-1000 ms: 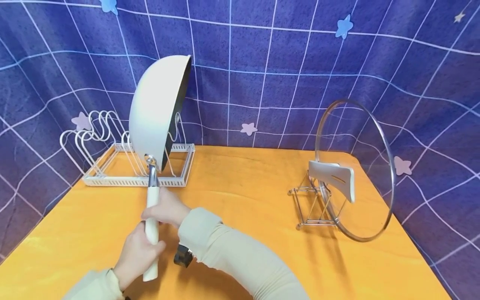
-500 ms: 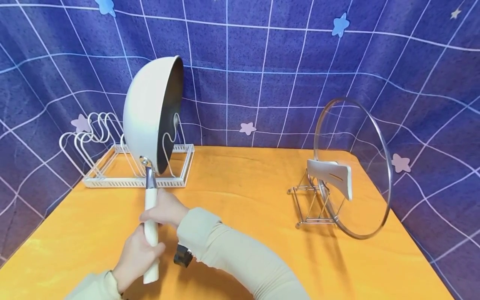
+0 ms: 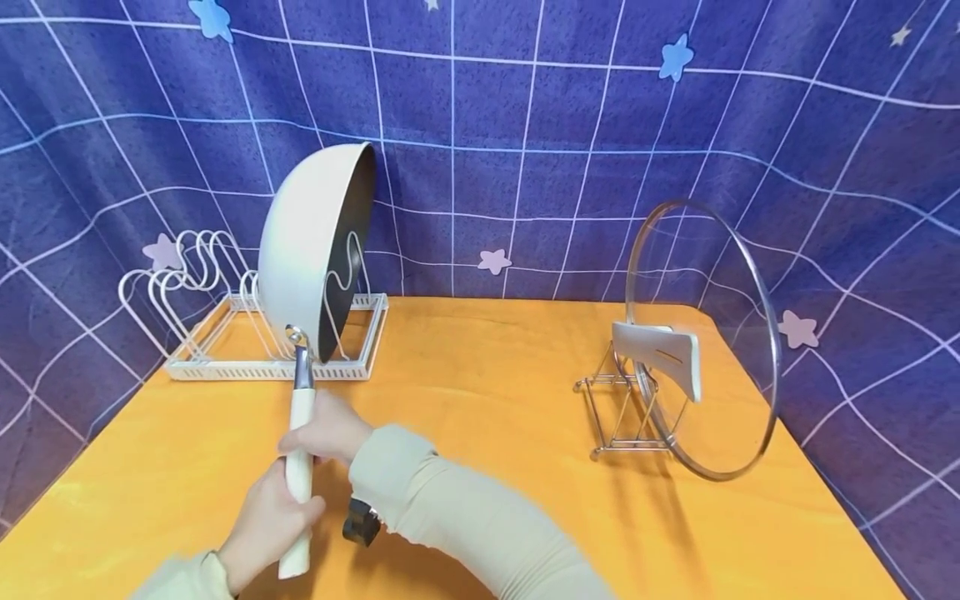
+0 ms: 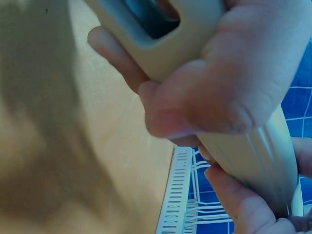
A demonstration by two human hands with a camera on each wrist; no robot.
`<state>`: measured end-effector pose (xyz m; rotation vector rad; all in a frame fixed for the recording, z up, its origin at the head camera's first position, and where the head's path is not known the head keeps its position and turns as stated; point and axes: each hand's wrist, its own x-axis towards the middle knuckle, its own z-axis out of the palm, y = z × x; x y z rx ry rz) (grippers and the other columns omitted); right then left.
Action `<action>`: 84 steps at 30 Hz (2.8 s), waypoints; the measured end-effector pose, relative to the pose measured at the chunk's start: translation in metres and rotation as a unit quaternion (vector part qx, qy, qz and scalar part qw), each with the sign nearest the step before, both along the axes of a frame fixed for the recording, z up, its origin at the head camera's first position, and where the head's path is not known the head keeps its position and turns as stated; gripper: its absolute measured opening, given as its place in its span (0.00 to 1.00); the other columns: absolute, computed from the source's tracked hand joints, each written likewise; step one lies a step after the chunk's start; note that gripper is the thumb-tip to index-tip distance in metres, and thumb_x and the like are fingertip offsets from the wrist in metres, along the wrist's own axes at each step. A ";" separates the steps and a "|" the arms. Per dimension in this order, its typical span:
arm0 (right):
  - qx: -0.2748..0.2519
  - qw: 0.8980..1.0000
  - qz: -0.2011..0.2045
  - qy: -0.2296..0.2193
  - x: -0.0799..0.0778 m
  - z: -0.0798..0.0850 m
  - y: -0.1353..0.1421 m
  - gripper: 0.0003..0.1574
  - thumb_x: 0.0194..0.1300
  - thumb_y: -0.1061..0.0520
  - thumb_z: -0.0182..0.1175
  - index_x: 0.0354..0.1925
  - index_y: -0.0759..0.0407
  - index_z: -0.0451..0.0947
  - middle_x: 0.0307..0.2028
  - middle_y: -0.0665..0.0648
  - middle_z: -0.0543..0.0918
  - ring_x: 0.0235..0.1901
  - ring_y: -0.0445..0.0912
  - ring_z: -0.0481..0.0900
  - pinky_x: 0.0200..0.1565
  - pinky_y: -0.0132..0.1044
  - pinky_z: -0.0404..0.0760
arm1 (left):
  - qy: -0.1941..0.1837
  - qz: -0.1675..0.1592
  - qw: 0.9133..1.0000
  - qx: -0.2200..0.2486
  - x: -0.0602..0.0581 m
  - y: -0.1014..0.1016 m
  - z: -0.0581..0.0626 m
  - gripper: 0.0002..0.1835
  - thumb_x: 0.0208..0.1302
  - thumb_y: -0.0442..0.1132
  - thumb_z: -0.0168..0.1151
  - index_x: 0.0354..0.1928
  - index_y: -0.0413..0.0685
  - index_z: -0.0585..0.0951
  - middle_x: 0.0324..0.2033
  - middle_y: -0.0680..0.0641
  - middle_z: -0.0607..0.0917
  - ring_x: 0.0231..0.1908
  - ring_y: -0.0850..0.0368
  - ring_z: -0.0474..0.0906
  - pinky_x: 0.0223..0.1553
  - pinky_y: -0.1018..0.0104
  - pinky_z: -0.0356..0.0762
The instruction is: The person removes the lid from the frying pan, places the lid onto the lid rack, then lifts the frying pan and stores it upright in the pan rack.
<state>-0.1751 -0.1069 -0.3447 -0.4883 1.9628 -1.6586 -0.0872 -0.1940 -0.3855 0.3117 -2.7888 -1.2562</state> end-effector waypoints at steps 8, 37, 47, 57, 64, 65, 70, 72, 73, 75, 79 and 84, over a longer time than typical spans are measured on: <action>0.023 1.000 -0.004 0.000 0.004 0.002 -0.001 0.21 0.50 0.70 0.66 0.39 0.61 0.67 0.28 0.55 0.72 0.25 0.45 0.71 0.22 0.35 0.71 | -0.001 0.000 1.000 -0.010 0.002 -0.003 -0.001 0.29 0.47 0.32 0.65 0.50 0.23 0.67 0.32 0.40 0.78 0.30 0.51 0.73 0.31 0.62 0.71; 0.060 0.998 -0.004 0.019 0.006 -0.007 -0.001 0.22 0.49 0.69 0.67 0.39 0.62 0.66 0.28 0.56 0.73 0.25 0.44 0.72 0.25 0.39 0.79 | -0.026 -0.003 1.000 0.007 0.004 -0.003 -0.009 0.31 0.46 0.32 0.64 0.52 0.22 0.66 0.35 0.39 0.79 0.31 0.50 0.73 0.32 0.62 0.71; 0.044 0.999 0.005 0.010 0.003 -0.011 -0.001 0.21 0.50 0.70 0.66 0.38 0.62 0.66 0.27 0.56 0.73 0.24 0.44 0.73 0.22 0.37 0.77 | -0.034 -0.007 0.999 0.014 0.001 -0.004 -0.011 0.31 0.47 0.32 0.64 0.52 0.22 0.66 0.35 0.39 0.79 0.32 0.51 0.73 0.32 0.62 0.71; 0.046 0.999 0.012 -0.001 0.000 -0.010 -0.003 0.20 0.50 0.70 0.65 0.39 0.61 0.67 0.28 0.56 0.74 0.26 0.44 0.74 0.24 0.37 0.78 | -0.035 -0.008 0.999 0.008 -0.002 -0.006 -0.010 0.31 0.47 0.33 0.64 0.53 0.22 0.66 0.36 0.38 0.80 0.32 0.50 0.74 0.33 0.62 0.71; 0.059 0.998 0.009 0.003 -0.005 -0.013 -0.007 0.20 0.51 0.70 0.66 0.38 0.61 0.67 0.28 0.56 0.74 0.26 0.45 0.75 0.25 0.38 0.79 | -0.032 -0.013 0.999 -0.001 -0.006 -0.010 -0.013 0.31 0.47 0.32 0.64 0.53 0.21 0.66 0.38 0.36 0.80 0.33 0.50 0.75 0.34 0.60 0.73; 0.060 0.998 0.009 0.006 -0.006 -0.014 -0.008 0.19 0.51 0.70 0.66 0.38 0.61 0.67 0.28 0.56 0.74 0.25 0.44 0.74 0.24 0.37 0.79 | -0.034 -0.013 0.999 -0.001 -0.007 -0.010 -0.014 0.31 0.47 0.32 0.64 0.53 0.21 0.66 0.38 0.36 0.80 0.33 0.50 0.75 0.35 0.60 0.73; 0.060 0.998 0.005 0.007 -0.009 -0.018 -0.011 0.19 0.50 0.71 0.66 0.36 0.62 0.67 0.27 0.56 0.73 0.24 0.44 0.74 0.23 0.37 0.79 | -0.034 -0.016 0.999 -0.005 -0.010 -0.013 -0.018 0.32 0.47 0.32 0.65 0.53 0.20 0.65 0.38 0.36 0.80 0.33 0.50 0.75 0.35 0.59 0.74; 0.064 0.998 0.002 0.005 -0.010 -0.019 -0.012 0.19 0.50 0.70 0.66 0.37 0.62 0.67 0.27 0.56 0.74 0.25 0.45 0.74 0.24 0.37 0.79 | -0.034 -0.017 0.999 -0.007 -0.012 -0.014 -0.020 0.32 0.47 0.32 0.65 0.53 0.20 0.65 0.37 0.36 0.80 0.33 0.50 0.75 0.35 0.59 0.74; 0.067 0.998 0.002 0.004 -0.010 -0.020 -0.012 0.20 0.50 0.70 0.66 0.38 0.62 0.68 0.28 0.56 0.74 0.25 0.45 0.74 0.25 0.38 0.80 | -0.034 -0.017 0.999 -0.007 -0.013 -0.014 -0.021 0.32 0.47 0.32 0.65 0.53 0.20 0.65 0.37 0.36 0.80 0.33 0.50 0.75 0.35 0.60 0.74; 0.076 0.997 -0.002 0.003 -0.011 -0.020 -0.013 0.21 0.51 0.69 0.67 0.41 0.62 0.68 0.30 0.56 0.74 0.28 0.45 0.75 0.27 0.38 0.81 | -0.034 -0.017 0.999 -0.006 -0.014 -0.015 -0.022 0.32 0.47 0.32 0.65 0.53 0.20 0.65 0.37 0.36 0.80 0.33 0.50 0.75 0.36 0.59 0.73; 0.081 0.997 -0.006 0.006 -0.013 -0.020 -0.013 0.22 0.51 0.68 0.67 0.42 0.62 0.68 0.30 0.56 0.74 0.28 0.45 0.75 0.27 0.40 0.81 | -0.038 -0.022 0.999 0.000 -0.017 -0.017 -0.023 0.33 0.48 0.32 0.65 0.55 0.21 0.65 0.42 0.34 0.80 0.36 0.49 0.75 0.40 0.57 0.74; 0.086 0.996 -0.011 0.008 -0.015 -0.020 -0.014 0.23 0.50 0.68 0.67 0.43 0.63 0.67 0.31 0.56 0.73 0.28 0.46 0.75 0.26 0.40 0.81 | -0.047 -0.037 0.998 0.000 -0.020 -0.018 -0.021 0.36 0.47 0.33 0.66 0.57 0.22 0.64 0.47 0.33 0.79 0.39 0.48 0.76 0.44 0.53 0.75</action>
